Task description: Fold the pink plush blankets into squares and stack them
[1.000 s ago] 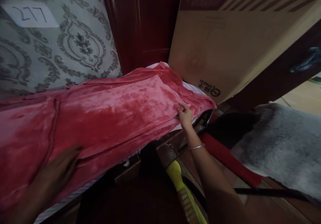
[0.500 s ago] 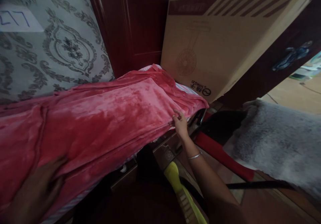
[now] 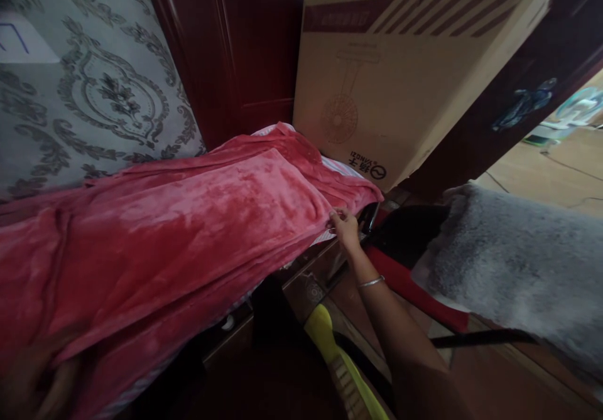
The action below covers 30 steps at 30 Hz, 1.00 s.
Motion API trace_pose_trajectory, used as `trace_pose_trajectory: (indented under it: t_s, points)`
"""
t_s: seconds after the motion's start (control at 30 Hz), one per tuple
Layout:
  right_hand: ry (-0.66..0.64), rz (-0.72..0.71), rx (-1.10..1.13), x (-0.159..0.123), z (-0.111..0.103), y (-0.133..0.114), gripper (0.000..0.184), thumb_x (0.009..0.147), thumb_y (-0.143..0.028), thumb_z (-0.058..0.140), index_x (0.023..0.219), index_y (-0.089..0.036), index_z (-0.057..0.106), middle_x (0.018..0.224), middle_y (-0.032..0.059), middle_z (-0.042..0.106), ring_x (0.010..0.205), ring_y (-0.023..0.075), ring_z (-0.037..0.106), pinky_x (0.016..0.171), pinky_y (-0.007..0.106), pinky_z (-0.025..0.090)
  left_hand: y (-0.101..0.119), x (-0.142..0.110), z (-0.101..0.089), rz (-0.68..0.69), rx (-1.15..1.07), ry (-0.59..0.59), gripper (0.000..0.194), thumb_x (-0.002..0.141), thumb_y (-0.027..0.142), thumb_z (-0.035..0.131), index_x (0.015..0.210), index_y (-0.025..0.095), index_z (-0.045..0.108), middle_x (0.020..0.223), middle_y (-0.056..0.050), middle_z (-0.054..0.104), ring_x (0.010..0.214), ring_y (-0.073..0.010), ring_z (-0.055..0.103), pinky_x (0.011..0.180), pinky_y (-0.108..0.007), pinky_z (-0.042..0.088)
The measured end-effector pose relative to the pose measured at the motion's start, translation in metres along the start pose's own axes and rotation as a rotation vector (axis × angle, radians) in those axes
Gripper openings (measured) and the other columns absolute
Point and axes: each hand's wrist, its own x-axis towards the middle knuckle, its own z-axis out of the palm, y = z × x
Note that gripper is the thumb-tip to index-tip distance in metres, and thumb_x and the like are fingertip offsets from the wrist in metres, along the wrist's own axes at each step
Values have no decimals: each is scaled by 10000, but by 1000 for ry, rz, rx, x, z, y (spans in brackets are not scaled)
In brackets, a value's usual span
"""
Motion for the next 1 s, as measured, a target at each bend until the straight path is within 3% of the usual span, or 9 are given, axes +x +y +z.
trace_pose_trajectory:
  t_s: [0.1, 0.2, 0.27, 0.4, 0.53, 0.63, 0.73, 0.83, 1.0]
  points:
    - [29, -52, -154, 4, -3, 4, 448, 599, -552, 730, 866, -210, 622, 597, -43, 608, 531, 155, 575, 482, 257, 456, 3, 9, -2, 28, -76, 57, 545, 918, 391, 420, 1461, 377, 464, 1089, -121, 703, 945, -379, 679, 809, -548, 547]
    - [87, -224, -379, 13, -6, 1, 336, 681, -496, 662, 847, -203, 665, 751, 27, 701, 692, 194, 627, 666, 329, 533, 11, 18, -4, 65, -80, 51, 457, 894, 420, 440, 1315, 353, 605, 1020, -97, 740, 950, -373, 692, 876, -557, 550]
    - [32, -329, -542, 21, -5, -5, 311, 728, -453, 631, 884, -195, 709, 858, 68, 745, 774, 222, 654, 751, 358, 539, 15, 22, -6, 54, -68, 45, 402, 885, 439, 439, 1205, 337, 660, 994, -93, 751, 943, -366, 695, 876, -548, 558]
    - [-170, -409, -887, 43, 4, -19, 281, 824, -392, 592, 930, -199, 766, 832, 78, 763, 781, 244, 668, 733, 336, 513, 24, 23, -10, 76, -7, 55, 360, 893, 423, 453, 1135, 282, 679, 1038, -111, 752, 980, -344, 693, 897, -506, 560]
    - [-232, -312, -1136, 65, 16, -29, 296, 879, -435, 603, 897, -189, 766, 795, 103, 753, 752, 253, 676, 655, 312, 475, 29, 22, -12, 142, 9, 27, 456, 923, 366, 454, 1325, 204, 597, 1302, -157, 690, 1179, -328, 657, 1046, -489, 515]
    - [-272, -293, -1196, 75, 22, -34, 267, 861, -421, 647, 909, -172, 731, 839, 114, 751, 739, 250, 662, 652, 315, 471, 28, 20, -11, 87, -6, -11, 553, 932, 369, 446, 1458, 206, 495, 1373, -150, 656, 1264, -317, 627, 1105, -480, 493]
    - [-203, -402, -1139, 78, 21, -38, 270, 898, -371, 609, 1024, -144, 686, 921, 147, 744, 802, 273, 666, 724, 343, 489, 25, 18, -8, 50, -1, -48, 612, 926, 365, 451, 1515, 201, 445, 1425, -149, 628, 1311, -321, 603, 1132, -491, 479]
    - [-102, -436, -1138, 76, 17, -36, 317, 946, -324, 549, 1144, -96, 646, 1004, 210, 731, 907, 326, 680, 810, 390, 488, 21, 18, -7, 156, -1, -80, 569, 922, 349, 440, 1466, 200, 519, 1444, -135, 627, 1354, -314, 577, 1177, -499, 439]
    - [-132, -338, -1244, 66, 13, -23, 389, 964, -294, 544, 1240, -39, 642, 1096, 264, 732, 1014, 368, 690, 847, 401, 487, 18, 17, -7, 251, 31, -73, 538, 929, 342, 444, 1433, 201, 570, 1494, -127, 595, 1406, -297, 537, 1210, -486, 405]
